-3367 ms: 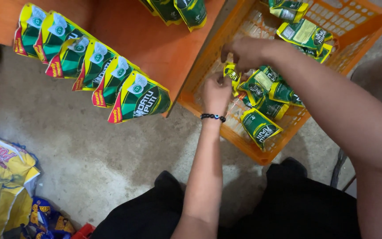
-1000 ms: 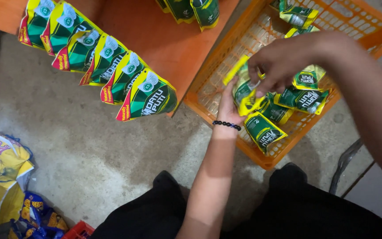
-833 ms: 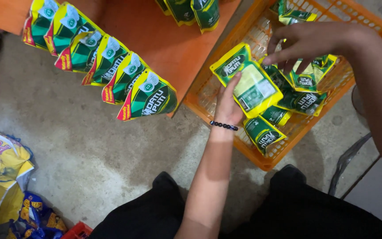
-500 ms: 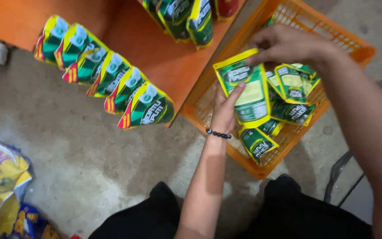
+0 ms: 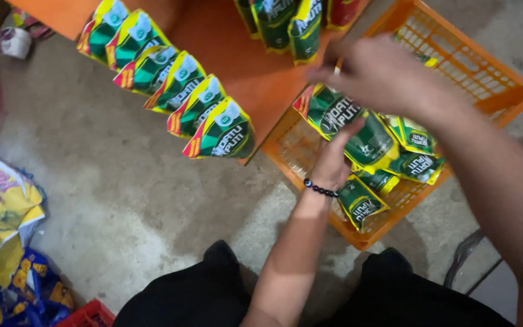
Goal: Organizing and stocking pouch-style product packets on store shelves and from floor piles.
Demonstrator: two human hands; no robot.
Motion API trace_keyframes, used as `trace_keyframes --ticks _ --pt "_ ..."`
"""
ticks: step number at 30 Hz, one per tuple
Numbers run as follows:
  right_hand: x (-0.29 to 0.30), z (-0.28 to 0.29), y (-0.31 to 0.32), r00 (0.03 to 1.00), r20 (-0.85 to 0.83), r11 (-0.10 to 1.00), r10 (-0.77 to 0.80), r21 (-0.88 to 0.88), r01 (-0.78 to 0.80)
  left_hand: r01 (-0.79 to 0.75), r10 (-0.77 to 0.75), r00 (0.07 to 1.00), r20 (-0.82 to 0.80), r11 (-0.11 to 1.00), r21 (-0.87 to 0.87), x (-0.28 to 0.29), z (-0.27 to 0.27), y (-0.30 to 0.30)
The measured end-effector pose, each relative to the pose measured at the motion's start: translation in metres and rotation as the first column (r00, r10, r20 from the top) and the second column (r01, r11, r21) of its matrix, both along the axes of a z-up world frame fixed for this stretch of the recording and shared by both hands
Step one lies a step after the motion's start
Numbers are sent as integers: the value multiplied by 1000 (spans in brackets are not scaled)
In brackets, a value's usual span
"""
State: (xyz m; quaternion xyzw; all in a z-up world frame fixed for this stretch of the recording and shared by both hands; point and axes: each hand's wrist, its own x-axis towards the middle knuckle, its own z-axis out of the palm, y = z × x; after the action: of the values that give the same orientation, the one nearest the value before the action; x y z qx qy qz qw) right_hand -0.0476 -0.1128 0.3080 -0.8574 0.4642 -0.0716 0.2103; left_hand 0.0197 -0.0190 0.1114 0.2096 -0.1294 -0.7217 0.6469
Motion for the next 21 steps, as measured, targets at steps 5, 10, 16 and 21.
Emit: trace_keyframes --ticks 5,10,16,21 --pt "-29 -13 -21 988 151 998 -20 58 11 288 -291 944 -159 957 -40 28 26 5" --pt "-27 -5 -19 1000 20 935 5 355 -12 308 -310 951 -25 950 -49 47 34 7" --pt "3 37 -3 971 119 967 207 127 -222 -21 203 809 551 948 -318 71 3 -9" --pt "33 37 3 968 81 943 239 -257 -211 -300 279 930 240 952 55 65 25 -7"
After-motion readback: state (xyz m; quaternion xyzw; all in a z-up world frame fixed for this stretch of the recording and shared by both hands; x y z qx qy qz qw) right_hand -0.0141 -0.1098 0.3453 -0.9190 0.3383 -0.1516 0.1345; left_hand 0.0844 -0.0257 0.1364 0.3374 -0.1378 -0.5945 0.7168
